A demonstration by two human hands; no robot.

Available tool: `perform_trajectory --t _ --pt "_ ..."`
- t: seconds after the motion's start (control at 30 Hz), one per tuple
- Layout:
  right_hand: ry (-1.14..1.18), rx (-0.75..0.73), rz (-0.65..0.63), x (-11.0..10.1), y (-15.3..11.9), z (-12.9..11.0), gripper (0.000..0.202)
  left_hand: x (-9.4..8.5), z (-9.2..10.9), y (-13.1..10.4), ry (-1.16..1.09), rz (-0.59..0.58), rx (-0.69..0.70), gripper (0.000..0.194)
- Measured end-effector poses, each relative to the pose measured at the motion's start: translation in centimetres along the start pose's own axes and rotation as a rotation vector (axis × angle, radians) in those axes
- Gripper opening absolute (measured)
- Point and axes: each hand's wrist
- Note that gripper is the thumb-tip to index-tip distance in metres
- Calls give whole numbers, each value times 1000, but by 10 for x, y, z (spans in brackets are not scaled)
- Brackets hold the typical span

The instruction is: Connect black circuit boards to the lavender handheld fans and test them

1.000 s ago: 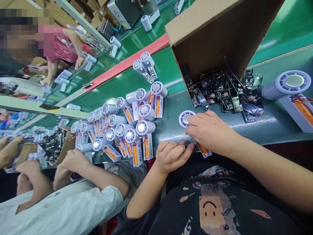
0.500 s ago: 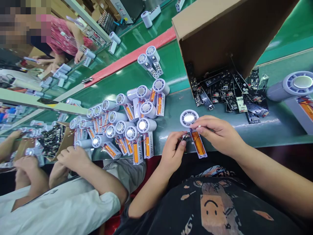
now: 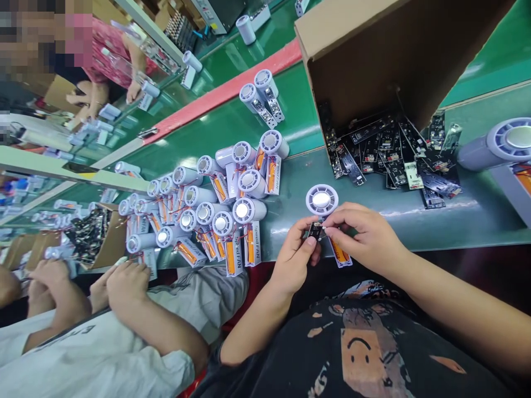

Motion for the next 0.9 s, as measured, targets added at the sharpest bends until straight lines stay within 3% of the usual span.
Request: perform_trajectory --t 0.2,0.4,0.63,0.9 --pt "-113 -140 49 2 -2 4 10 0 0 -2 88 -13 32 39" --pt "-532 -276 101 1 -6 1 20 1 1 -4 175 12 83 34" --pt "-701 -417 147 1 -6 -2 13 0 2 -5 557 22 308 30" --pt "-750 -417 161 2 -3 -1 12 4 11 -6 914 18 459 42"
Point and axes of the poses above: each hand's wrist, its own y-axis towards the middle knuckle, its own x-axis out of the palm, z = x × y, and after that the axes turned 2 degrees about x, right-handed
